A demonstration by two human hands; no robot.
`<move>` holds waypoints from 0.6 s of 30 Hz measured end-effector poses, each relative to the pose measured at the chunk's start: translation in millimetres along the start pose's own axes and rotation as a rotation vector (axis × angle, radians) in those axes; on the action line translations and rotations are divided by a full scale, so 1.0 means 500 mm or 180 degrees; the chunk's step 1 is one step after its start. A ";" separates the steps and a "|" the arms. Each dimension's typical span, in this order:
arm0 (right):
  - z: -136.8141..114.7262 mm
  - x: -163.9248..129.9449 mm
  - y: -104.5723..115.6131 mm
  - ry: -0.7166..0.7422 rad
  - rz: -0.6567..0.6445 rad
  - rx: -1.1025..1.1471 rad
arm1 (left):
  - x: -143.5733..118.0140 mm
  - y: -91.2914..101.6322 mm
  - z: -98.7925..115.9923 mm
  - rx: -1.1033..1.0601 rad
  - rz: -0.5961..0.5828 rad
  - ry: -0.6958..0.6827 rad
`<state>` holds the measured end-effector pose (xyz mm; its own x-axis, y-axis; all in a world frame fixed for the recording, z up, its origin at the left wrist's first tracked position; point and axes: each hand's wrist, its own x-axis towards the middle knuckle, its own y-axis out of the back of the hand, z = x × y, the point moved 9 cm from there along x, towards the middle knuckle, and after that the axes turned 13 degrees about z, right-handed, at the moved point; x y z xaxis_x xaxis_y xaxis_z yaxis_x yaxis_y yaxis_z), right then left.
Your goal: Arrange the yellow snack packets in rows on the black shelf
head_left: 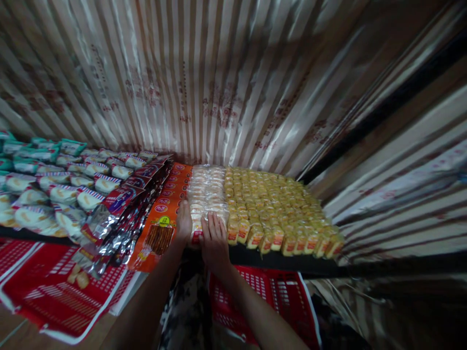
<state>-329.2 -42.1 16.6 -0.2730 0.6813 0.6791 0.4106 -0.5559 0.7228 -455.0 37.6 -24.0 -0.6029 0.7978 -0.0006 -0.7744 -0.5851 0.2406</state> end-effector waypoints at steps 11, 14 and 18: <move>0.006 -0.003 0.000 -0.0023 0.0066 -0.0106 | -0.016 -0.003 0.019 0.0019 -0.0021 -0.0162; 0.003 -0.006 0.005 0.0070 0.0089 -0.0111 | -0.009 -0.004 0.020 0.0058 -0.0115 -0.0229; -0.003 -0.006 0.016 0.0228 0.0043 -0.0032 | 0.014 0.002 0.009 0.0162 -0.0217 -0.0109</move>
<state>-326.5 -49.1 20.6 -0.3293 0.6380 0.6961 0.4060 -0.5699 0.7144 -459.1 43.3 -19.5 -0.5416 0.8405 0.0142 -0.8022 -0.5218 0.2901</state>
